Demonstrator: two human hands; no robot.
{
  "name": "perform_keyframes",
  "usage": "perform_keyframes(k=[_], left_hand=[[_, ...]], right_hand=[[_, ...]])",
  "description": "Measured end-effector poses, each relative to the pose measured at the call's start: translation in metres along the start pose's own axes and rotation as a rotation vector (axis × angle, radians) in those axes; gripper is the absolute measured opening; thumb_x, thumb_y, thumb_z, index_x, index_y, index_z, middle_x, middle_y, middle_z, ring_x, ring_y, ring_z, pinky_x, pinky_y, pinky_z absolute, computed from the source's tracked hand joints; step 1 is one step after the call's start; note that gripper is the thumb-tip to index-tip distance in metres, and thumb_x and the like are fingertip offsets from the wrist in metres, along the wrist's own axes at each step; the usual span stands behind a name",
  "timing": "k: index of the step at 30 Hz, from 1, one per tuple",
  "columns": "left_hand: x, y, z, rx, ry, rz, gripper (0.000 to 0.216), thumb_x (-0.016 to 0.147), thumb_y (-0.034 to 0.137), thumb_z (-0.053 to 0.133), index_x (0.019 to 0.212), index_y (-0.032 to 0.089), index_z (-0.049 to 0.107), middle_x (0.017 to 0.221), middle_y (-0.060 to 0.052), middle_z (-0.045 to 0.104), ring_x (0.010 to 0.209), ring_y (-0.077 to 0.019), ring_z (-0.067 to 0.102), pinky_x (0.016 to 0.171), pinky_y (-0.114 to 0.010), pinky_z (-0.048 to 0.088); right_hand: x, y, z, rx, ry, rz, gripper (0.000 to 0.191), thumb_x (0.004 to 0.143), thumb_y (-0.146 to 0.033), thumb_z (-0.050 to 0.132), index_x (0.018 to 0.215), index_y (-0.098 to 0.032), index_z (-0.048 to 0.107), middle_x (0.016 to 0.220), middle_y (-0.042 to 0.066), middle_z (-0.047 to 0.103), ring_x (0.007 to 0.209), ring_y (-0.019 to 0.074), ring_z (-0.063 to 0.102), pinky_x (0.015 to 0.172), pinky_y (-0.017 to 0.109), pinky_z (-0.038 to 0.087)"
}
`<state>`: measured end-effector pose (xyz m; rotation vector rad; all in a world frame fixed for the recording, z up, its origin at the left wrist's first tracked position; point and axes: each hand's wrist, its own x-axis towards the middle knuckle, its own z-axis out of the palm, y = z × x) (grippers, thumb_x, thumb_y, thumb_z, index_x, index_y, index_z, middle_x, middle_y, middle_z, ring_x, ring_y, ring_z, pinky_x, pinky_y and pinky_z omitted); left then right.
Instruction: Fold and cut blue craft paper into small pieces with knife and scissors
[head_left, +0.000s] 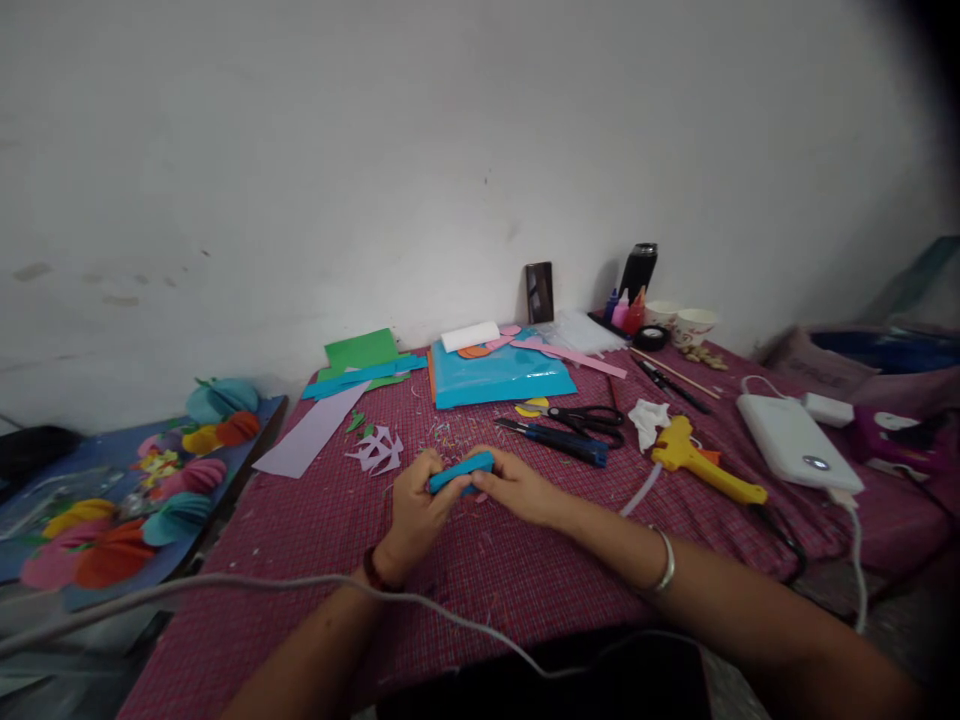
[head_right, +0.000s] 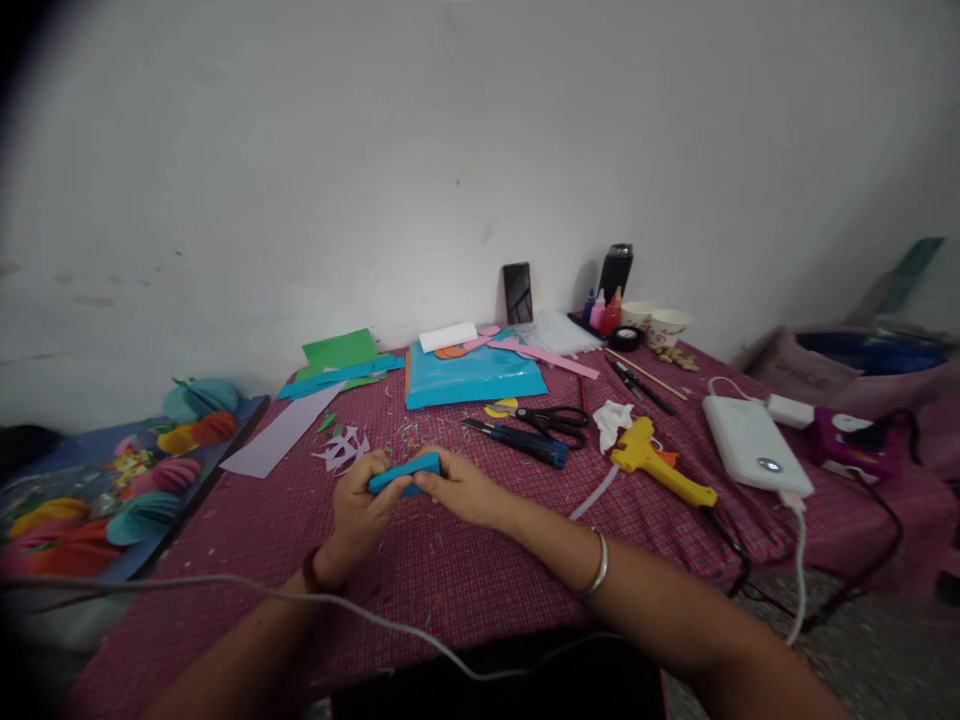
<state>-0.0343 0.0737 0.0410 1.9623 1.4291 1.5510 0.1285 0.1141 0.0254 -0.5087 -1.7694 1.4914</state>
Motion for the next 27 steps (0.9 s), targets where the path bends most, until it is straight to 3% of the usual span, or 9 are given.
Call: perform_keyframes(k=[4, 8, 11, 16, 21, 27], left_hand=[[-0.003, -0.005, 0.002, 0.018, 0.010, 0.059, 0.039, 0.075, 0.047, 0.063, 0.062, 0.020, 0.038, 0.056, 0.007, 0.038, 0.051, -0.0098, 0.036, 0.051, -0.022, 0.032], [-0.002, -0.003, -0.007, -0.017, -0.079, 0.299, 0.043, 0.082, 0.061, 0.047, 0.067, 0.021, 0.044, 0.058, 0.004, 0.042, 0.052, -0.0119, 0.040, 0.051, -0.025, 0.034], [0.002, 0.001, -0.019, 0.052, -0.101, 0.486, 0.039, 0.090, 0.053, 0.035, 0.073, 0.020, 0.048, 0.062, 0.000, 0.047, 0.056, -0.0144, 0.045, 0.053, -0.028, 0.036], [0.008, 0.009, -0.029, 0.364, -0.152, 0.735, 0.032, 0.092, 0.044, 0.039, 0.085, 0.017, 0.055, 0.071, -0.005, 0.057, 0.065, -0.0174, 0.051, 0.059, -0.029, 0.039], [0.002, 0.017, -0.012, 0.698, -0.243, 0.616, 0.028, 0.093, 0.034, 0.042, 0.074, 0.018, 0.054, 0.068, -0.004, 0.056, 0.064, -0.0187, 0.050, 0.059, -0.031, 0.035], [-0.006, 0.012, 0.005, 0.789, -0.258, 0.420, 0.030, 0.094, 0.037, 0.040, 0.073, 0.019, 0.053, 0.069, -0.004, 0.057, 0.062, -0.0186, 0.052, 0.056, -0.030, 0.033]], right_hand=[[-0.002, -0.007, 0.001, -0.201, 0.016, -0.149, 0.036, 0.089, -0.051, 0.045, 0.077, -0.018, 0.053, 0.072, -0.001, 0.049, 0.066, 0.0134, 0.048, 0.062, 0.027, 0.041], [-0.004, -0.014, -0.004, -0.344, -0.007, -0.274, 0.036, 0.092, -0.048, 0.041, 0.077, -0.018, 0.055, 0.071, 0.000, 0.052, 0.066, 0.0139, 0.050, 0.064, 0.027, 0.040], [-0.004, -0.015, -0.010, -0.456, -0.072, -0.371, 0.037, 0.095, -0.044, 0.036, 0.081, -0.017, 0.058, 0.075, 0.003, 0.058, 0.073, 0.0152, 0.054, 0.071, 0.029, 0.042], [-0.002, -0.012, -0.016, -0.681, -0.122, -0.404, 0.030, 0.096, -0.034, 0.038, 0.088, -0.016, 0.060, 0.085, 0.007, 0.063, 0.083, 0.0172, 0.056, 0.079, 0.030, 0.043], [-0.003, -0.005, -0.010, -0.764, -0.097, -0.234, 0.015, 0.088, -0.020, 0.050, 0.075, -0.016, 0.056, 0.072, 0.003, 0.060, 0.068, 0.0148, 0.053, 0.063, 0.024, 0.038], [-0.005, 0.001, 0.000, -0.736, -0.114, -0.085, 0.011, 0.082, -0.013, 0.049, 0.075, -0.015, 0.057, 0.071, 0.002, 0.062, 0.062, 0.0128, 0.053, 0.056, 0.021, 0.033]])
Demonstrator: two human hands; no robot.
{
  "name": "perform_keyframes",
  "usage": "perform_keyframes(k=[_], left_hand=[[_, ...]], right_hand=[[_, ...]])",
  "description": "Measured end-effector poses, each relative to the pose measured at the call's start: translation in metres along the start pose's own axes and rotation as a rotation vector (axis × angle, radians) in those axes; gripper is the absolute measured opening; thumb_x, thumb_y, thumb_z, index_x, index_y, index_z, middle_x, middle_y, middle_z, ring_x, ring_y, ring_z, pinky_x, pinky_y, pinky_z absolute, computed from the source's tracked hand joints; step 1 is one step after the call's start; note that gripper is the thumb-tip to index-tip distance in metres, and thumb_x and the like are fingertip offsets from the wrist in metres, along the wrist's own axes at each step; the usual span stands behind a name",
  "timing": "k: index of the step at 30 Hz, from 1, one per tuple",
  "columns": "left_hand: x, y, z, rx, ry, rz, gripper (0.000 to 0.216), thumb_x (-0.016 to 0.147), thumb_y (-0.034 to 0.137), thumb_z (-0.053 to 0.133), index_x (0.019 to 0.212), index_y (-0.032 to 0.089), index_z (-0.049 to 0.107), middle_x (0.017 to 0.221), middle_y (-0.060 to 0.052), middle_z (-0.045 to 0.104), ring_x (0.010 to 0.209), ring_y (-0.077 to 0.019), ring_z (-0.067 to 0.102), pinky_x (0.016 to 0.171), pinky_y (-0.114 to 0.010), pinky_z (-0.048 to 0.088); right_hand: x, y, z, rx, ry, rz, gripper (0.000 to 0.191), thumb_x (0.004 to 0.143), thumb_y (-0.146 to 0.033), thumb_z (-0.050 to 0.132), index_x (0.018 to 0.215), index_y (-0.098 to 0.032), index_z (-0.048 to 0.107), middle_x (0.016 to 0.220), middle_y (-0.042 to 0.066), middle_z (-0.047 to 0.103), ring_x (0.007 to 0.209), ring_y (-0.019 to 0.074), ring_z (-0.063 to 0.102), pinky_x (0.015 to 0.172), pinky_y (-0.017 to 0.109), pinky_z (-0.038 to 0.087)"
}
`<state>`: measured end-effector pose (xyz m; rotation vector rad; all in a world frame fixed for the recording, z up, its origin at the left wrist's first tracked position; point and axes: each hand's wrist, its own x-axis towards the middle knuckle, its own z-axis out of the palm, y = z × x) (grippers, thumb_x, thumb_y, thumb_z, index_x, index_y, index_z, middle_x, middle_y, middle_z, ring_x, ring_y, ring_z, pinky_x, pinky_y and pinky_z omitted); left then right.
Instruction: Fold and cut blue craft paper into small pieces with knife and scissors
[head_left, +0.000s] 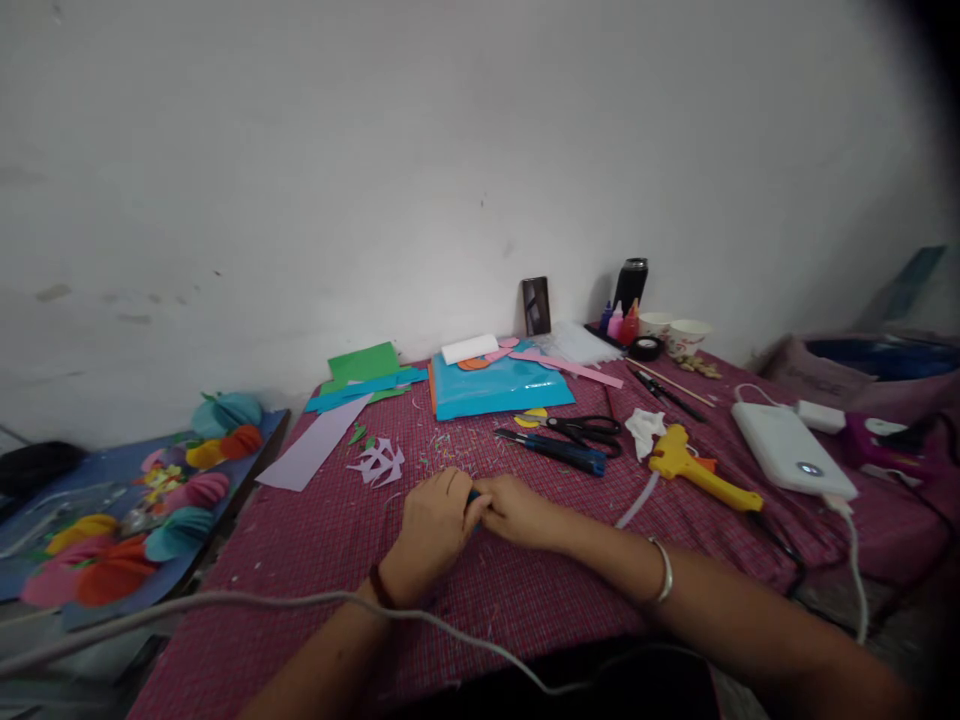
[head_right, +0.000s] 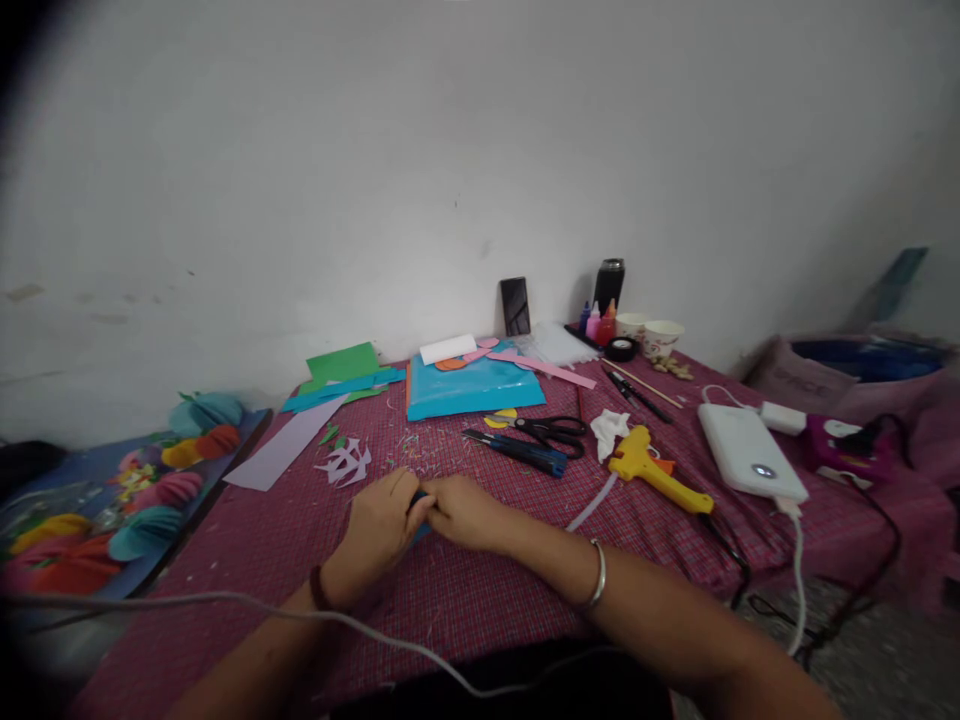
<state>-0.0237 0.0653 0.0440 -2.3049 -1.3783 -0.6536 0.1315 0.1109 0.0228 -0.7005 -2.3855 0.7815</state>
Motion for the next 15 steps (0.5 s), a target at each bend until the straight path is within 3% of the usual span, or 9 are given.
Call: perform_keyframes(k=[8, 15], left_hand=[[-0.003, -0.014, 0.014, -0.236, -0.085, -0.063, 0.034, 0.094, 0.037, 0.039, 0.067, 0.020, 0.047, 0.059, 0.001, 0.051, 0.050, -0.0134, 0.045, 0.050, -0.027, 0.026], [-0.001, -0.017, 0.009, -0.405, -0.050, -0.259, 0.036, 0.093, 0.033, 0.035, 0.060, 0.020, 0.040, 0.053, 0.004, 0.039, 0.048, -0.0114, 0.036, 0.051, -0.027, 0.024]], right_hand=[[0.001, 0.001, 0.005, 0.072, -0.019, -0.008, 0.016, 0.084, -0.015, 0.049, 0.079, -0.015, 0.064, 0.076, 0.003, 0.065, 0.065, 0.0126, 0.056, 0.060, 0.021, 0.038], [0.000, 0.002, 0.002, 0.324, -0.079, 0.093, 0.014, 0.084, -0.025, 0.054, 0.075, -0.015, 0.058, 0.066, -0.002, 0.059, 0.060, 0.0105, 0.053, 0.056, 0.020, 0.039]])
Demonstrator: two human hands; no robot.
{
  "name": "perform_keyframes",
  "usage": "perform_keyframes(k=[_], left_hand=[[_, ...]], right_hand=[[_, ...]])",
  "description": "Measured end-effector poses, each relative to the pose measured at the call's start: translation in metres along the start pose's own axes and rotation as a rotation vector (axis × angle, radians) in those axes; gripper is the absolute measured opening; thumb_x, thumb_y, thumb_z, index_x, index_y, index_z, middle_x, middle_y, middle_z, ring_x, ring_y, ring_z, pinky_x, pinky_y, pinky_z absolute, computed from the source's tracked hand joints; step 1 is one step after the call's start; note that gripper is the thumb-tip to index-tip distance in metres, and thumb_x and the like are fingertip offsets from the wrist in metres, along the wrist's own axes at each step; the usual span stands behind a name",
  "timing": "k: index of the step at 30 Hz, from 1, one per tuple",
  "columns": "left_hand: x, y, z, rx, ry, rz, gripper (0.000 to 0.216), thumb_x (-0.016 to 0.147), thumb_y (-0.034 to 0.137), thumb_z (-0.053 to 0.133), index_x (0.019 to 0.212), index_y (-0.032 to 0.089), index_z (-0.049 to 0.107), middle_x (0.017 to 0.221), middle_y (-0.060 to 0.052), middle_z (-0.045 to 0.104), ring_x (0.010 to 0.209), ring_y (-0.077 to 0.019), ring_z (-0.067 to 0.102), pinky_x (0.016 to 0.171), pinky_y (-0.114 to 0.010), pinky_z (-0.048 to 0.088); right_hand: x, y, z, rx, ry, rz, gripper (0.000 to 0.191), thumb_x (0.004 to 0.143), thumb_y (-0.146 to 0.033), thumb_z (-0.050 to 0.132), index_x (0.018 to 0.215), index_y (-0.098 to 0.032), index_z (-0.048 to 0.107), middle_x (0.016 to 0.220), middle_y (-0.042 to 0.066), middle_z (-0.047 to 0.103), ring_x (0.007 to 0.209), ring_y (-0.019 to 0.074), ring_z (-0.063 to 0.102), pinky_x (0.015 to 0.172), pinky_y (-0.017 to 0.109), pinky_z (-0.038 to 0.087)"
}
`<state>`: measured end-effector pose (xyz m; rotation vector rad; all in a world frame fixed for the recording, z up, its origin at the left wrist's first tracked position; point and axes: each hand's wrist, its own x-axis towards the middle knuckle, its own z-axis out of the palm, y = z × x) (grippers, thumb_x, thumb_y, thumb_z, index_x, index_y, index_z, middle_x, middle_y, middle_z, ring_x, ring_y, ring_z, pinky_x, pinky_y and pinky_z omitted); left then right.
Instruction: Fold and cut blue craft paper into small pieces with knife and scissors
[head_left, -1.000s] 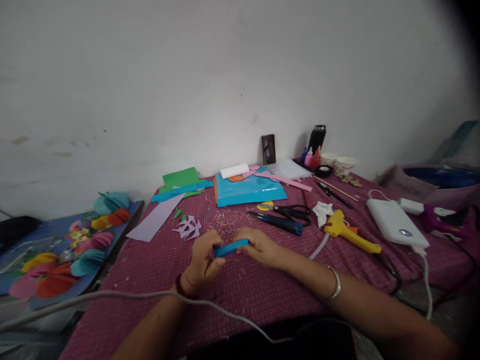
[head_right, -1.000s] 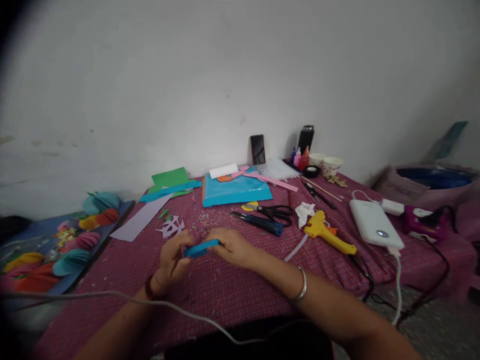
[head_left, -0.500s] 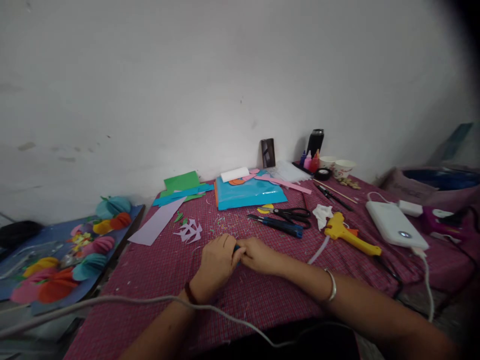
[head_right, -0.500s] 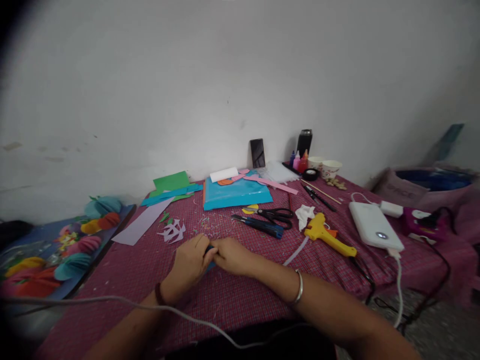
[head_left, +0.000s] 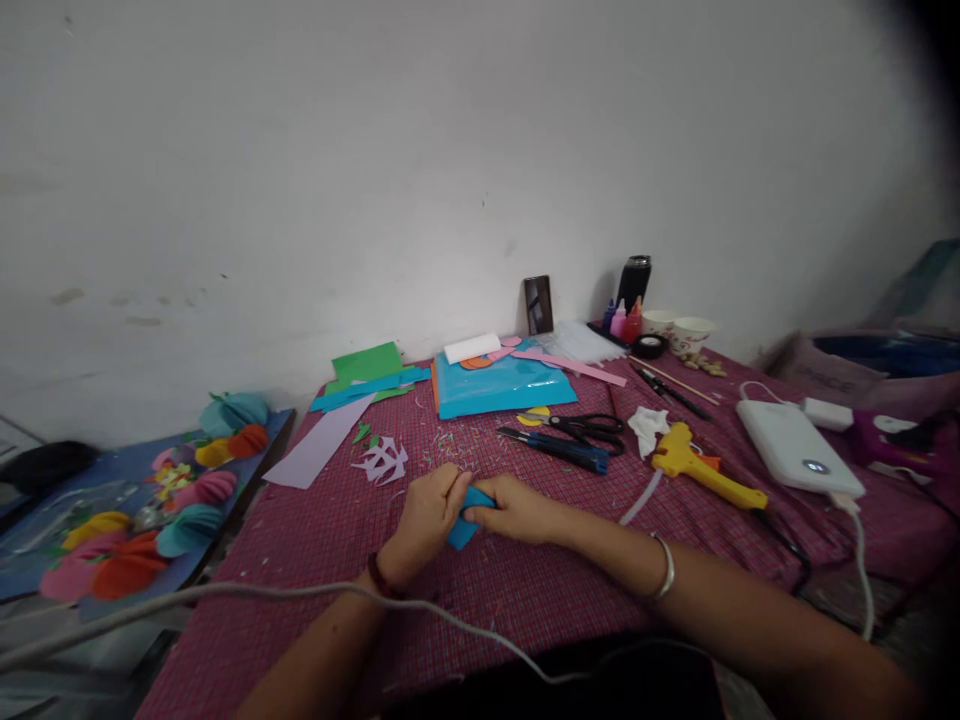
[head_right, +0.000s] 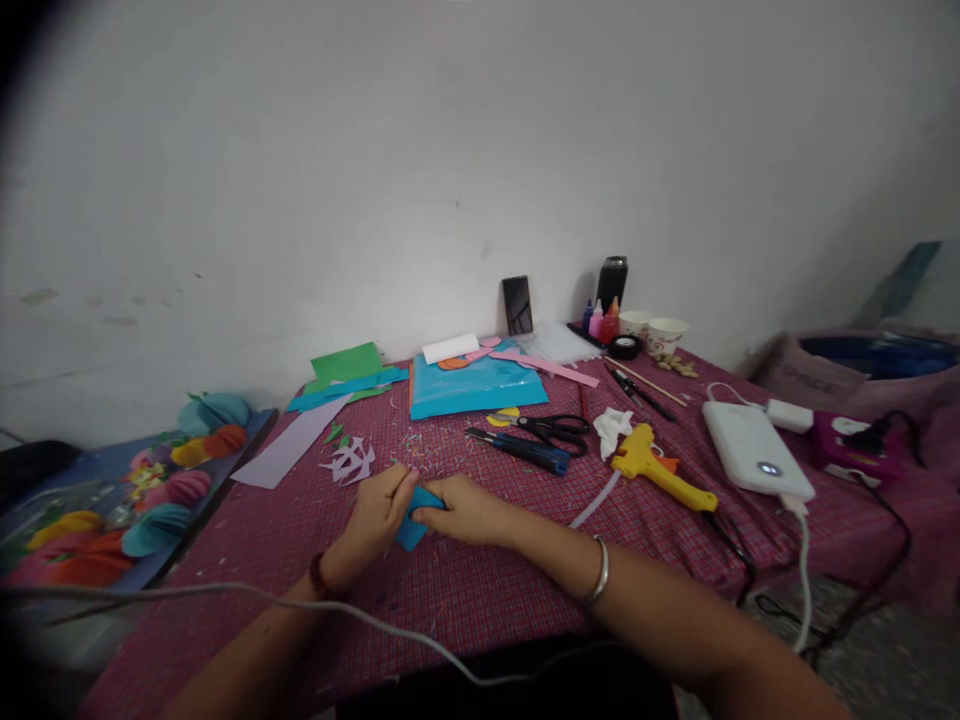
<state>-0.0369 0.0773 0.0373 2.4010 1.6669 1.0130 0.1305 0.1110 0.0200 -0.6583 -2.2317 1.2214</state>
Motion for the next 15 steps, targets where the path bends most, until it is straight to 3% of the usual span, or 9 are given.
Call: perform_keyframes(k=[10, 15], left_hand=[[-0.001, 0.000, -0.001, -0.179, 0.004, -0.078, 0.035, 0.090, 0.034, 0.042, 0.059, 0.020, 0.037, 0.054, 0.005, 0.037, 0.049, -0.0102, 0.034, 0.052, -0.026, 0.023], [0.004, -0.001, -0.003, -0.487, 0.080, -0.162, 0.029, 0.091, 0.038, 0.041, 0.073, 0.018, 0.050, 0.065, 0.002, 0.049, 0.060, -0.0118, 0.046, 0.056, -0.024, 0.034]], right_hand=[[0.000, -0.005, 0.000, 0.114, 0.004, 0.014, 0.018, 0.085, -0.027, 0.051, 0.072, -0.016, 0.055, 0.064, -0.001, 0.058, 0.059, 0.0111, 0.054, 0.055, 0.021, 0.042], [0.005, 0.004, -0.002, 0.250, 0.103, 0.041, 0.033, 0.085, -0.045, 0.052, 0.069, -0.016, 0.052, 0.058, -0.002, 0.054, 0.052, 0.0099, 0.050, 0.050, 0.021, 0.040]])
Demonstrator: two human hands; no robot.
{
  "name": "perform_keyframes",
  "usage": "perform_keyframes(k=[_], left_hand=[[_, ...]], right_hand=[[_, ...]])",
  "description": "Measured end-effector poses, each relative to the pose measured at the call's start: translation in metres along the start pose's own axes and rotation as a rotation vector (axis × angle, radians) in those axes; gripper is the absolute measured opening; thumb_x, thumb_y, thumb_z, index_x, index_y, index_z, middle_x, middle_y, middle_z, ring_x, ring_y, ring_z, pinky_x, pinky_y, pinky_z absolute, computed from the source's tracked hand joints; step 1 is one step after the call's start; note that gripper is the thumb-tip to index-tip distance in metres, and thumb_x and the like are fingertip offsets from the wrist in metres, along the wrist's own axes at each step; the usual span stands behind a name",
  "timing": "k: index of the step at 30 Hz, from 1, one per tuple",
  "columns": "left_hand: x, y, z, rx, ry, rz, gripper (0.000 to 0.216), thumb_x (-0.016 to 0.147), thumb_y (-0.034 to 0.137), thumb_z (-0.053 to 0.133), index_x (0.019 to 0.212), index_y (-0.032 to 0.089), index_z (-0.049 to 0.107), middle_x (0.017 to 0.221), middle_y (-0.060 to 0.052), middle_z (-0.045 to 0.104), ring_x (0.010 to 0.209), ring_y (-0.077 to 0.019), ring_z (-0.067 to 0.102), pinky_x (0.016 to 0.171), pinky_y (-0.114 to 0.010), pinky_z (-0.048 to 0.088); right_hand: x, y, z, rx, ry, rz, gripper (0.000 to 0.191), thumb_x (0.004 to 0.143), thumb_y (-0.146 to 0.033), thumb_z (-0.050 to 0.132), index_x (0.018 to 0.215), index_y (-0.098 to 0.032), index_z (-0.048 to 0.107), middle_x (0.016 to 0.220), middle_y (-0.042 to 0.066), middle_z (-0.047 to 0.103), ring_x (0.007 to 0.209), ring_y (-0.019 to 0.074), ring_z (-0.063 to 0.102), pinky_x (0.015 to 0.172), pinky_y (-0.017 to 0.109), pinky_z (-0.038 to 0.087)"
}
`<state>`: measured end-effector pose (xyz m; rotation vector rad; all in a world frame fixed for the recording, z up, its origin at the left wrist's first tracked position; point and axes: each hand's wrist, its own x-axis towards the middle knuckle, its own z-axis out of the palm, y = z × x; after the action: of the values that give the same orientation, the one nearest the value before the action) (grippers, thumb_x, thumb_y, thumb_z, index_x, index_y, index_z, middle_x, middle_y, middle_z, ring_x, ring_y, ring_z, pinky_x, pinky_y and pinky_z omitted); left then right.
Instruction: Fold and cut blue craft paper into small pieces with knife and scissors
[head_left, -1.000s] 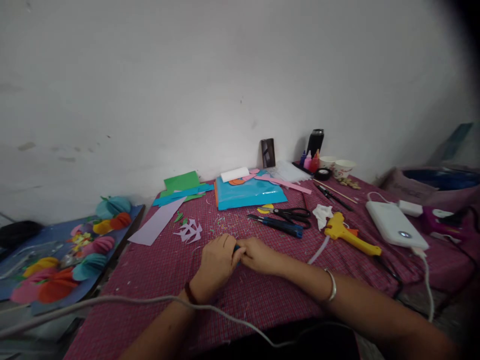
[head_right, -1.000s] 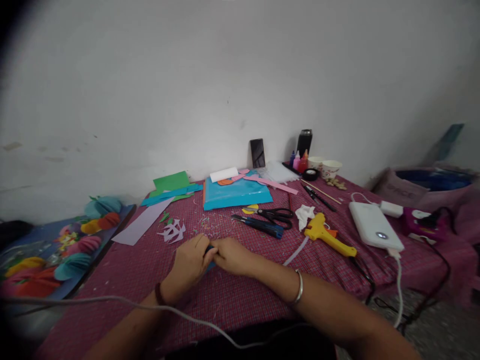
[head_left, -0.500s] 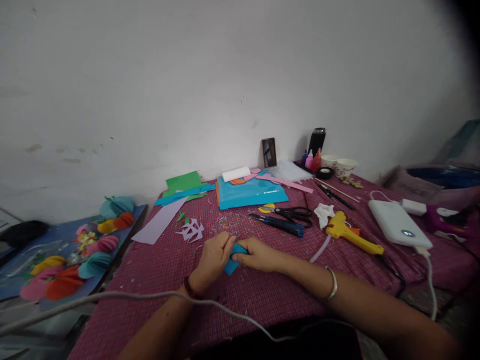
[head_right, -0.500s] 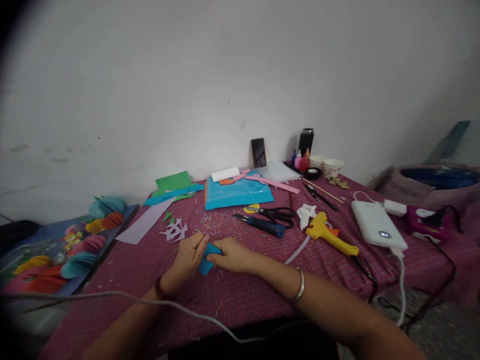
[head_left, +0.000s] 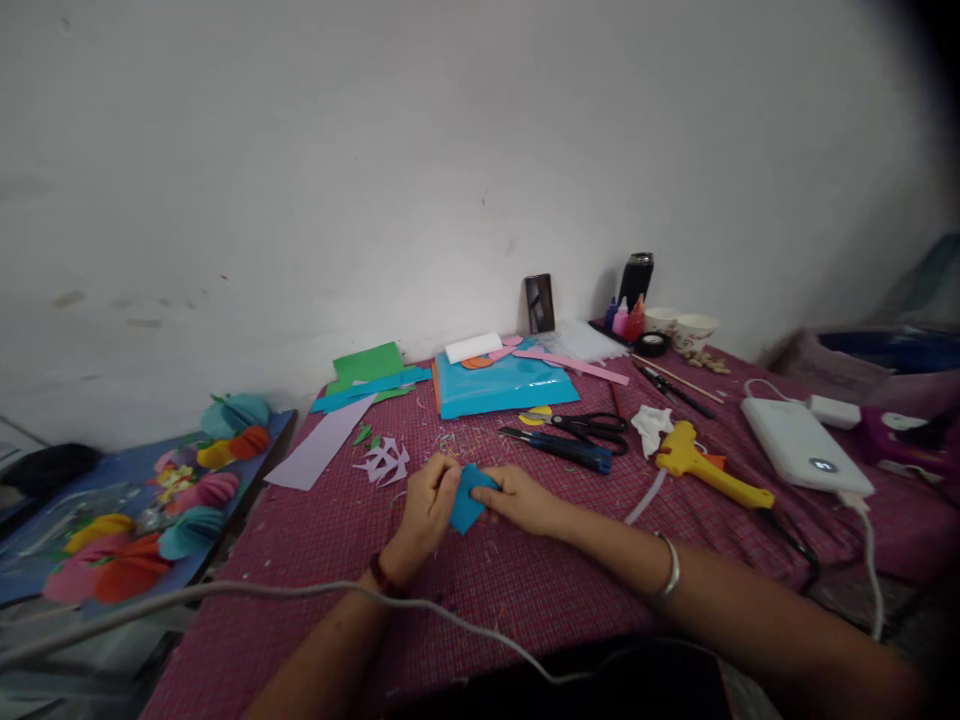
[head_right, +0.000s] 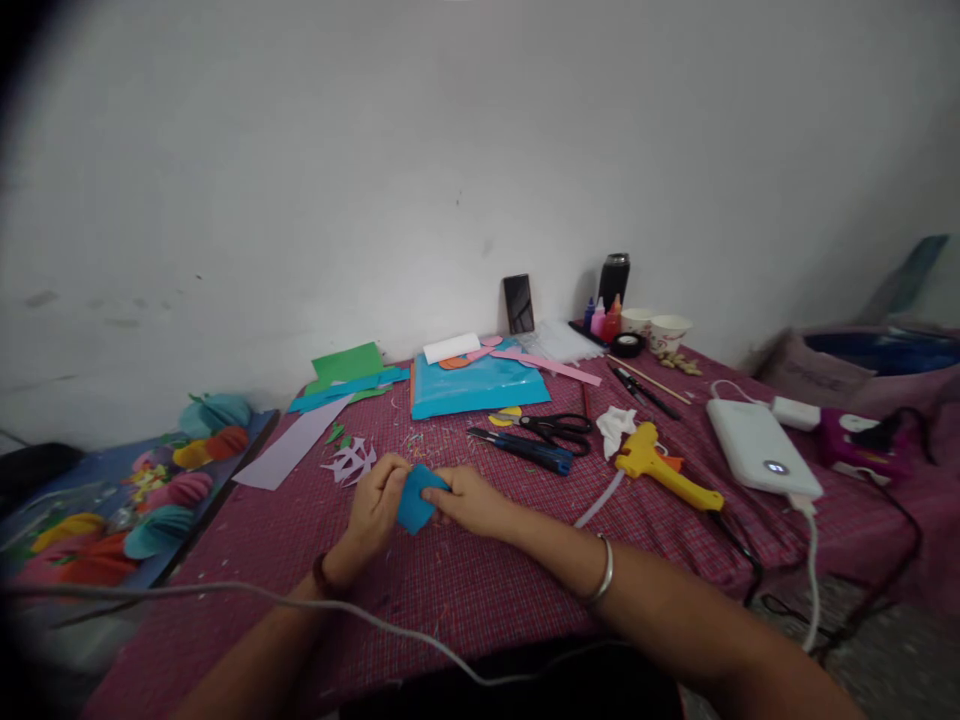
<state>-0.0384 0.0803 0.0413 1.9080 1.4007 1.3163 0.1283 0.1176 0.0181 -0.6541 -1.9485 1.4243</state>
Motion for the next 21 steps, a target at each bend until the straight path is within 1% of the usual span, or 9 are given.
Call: perform_keyframes(k=[3, 5, 7, 9, 12, 16, 18, 19, 21], left_hand=[[0.005, -0.005, 0.002, -0.331, 0.078, -0.185, 0.028, 0.087, 0.046, 0.047, 0.087, 0.019, 0.052, 0.073, 0.001, 0.055, 0.061, -0.0121, 0.051, 0.056, -0.024, 0.040], [0.007, -0.010, 0.006, -0.538, 0.012, -0.310, 0.030, 0.083, 0.048, 0.054, 0.091, 0.019, 0.051, 0.071, 0.002, 0.057, 0.057, -0.0120, 0.052, 0.055, -0.024, 0.042], [0.008, -0.015, 0.010, -0.641, -0.093, -0.373, 0.031, 0.079, 0.045, 0.061, 0.090, 0.017, 0.053, 0.068, 0.001, 0.059, 0.056, -0.0125, 0.054, 0.057, -0.026, 0.044], [0.007, -0.018, 0.013, -0.635, -0.136, -0.387, 0.029, 0.078, 0.042, 0.065, 0.085, 0.015, 0.057, 0.066, 0.000, 0.060, 0.059, -0.0128, 0.056, 0.061, -0.027, 0.046], [0.008, -0.020, 0.014, -0.580, -0.089, -0.397, 0.029, 0.077, 0.043, 0.066, 0.080, 0.015, 0.058, 0.063, 0.001, 0.060, 0.057, -0.0120, 0.055, 0.059, -0.025, 0.045], [0.009, -0.019, 0.013, -0.520, -0.011, -0.402, 0.028, 0.077, 0.044, 0.064, 0.079, 0.017, 0.055, 0.061, 0.003, 0.056, 0.054, -0.0114, 0.054, 0.054, -0.025, 0.043], [0.011, -0.017, 0.010, -0.509, 0.006, -0.426, 0.028, 0.081, 0.045, 0.060, 0.083, 0.019, 0.051, 0.063, 0.003, 0.057, 0.053, -0.0124, 0.055, 0.051, -0.026, 0.043], [0.013, -0.016, 0.006, -0.503, 0.013, -0.440, 0.027, 0.082, 0.045, 0.058, 0.085, 0.020, 0.049, 0.064, 0.003, 0.058, 0.052, -0.0128, 0.056, 0.048, -0.026, 0.043], [0.018, -0.016, -0.007, -0.476, 0.026, -0.465, 0.028, 0.081, 0.046, 0.059, 0.085, 0.021, 0.046, 0.062, 0.004, 0.057, 0.047, -0.0120, 0.054, 0.042, -0.024, 0.039]], right_hand=[[0.004, 0.002, -0.003, 0.129, 0.085, 0.009, 0.043, 0.082, -0.057, 0.052, 0.070, -0.015, 0.052, 0.058, -0.002, 0.055, 0.049, 0.0093, 0.050, 0.050, 0.021, 0.040], [0.006, 0.002, -0.004, 0.197, 0.116, 0.018, 0.047, 0.080, -0.061, 0.052, 0.071, -0.015, 0.054, 0.059, -0.001, 0.057, 0.049, 0.0093, 0.051, 0.050, 0.021, 0.041], [0.007, 0.000, -0.005, 0.242, 0.128, 0.023, 0.049, 0.078, -0.063, 0.054, 0.071, -0.015, 0.054, 0.059, 0.000, 0.058, 0.048, 0.0090, 0.051, 0.049, 0.021, 0.041], [0.007, -0.001, -0.005, 0.265, 0.135, 0.031, 0.049, 0.077, -0.064, 0.055, 0.071, -0.015, 0.054, 0.059, -0.001, 0.058, 0.048, 0.0089, 0.052, 0.049, 0.021, 0.042], [0.005, 0.001, -0.003, 0.289, 0.137, 0.066, 0.047, 0.076, -0.063, 0.057, 0.077, -0.015, 0.052, 0.062, -0.001, 0.060, 0.049, 0.0092, 0.053, 0.050, 0.022, 0.043], [0.006, 0.007, -0.001, 0.314, 0.156, 0.114, 0.046, 0.083, -0.058, 0.050, 0.105, -0.017, 0.046, 0.070, -0.001, 0.060, 0.051, 0.0107, 0.054, 0.050, 0.024, 0.044], [0.008, 0.005, -0.008, 0.235, 0.251, 0.115, 0.044, 0.086, -0.053, 0.048, 0.111, -0.018, 0.044, 0.077, 0.001, 0.060, 0.057, 0.0122, 0.055, 0.054, 0.027, 0.046], [0.009, 0.000, -0.014, 0.168, 0.323, 0.089, 0.040, 0.086, -0.051, 0.049, 0.110, -0.018, 0.046, 0.082, 0.003, 0.059, 0.063, 0.0134, 0.056, 0.059, 0.029, 0.048], [0.006, -0.022, -0.029, 0.046, 0.461, -0.039, 0.030, 0.086, -0.046, 0.052, 0.095, -0.017, 0.053, 0.086, 0.005, 0.058, 0.075, 0.0157, 0.056, 0.072, 0.033, 0.048]])
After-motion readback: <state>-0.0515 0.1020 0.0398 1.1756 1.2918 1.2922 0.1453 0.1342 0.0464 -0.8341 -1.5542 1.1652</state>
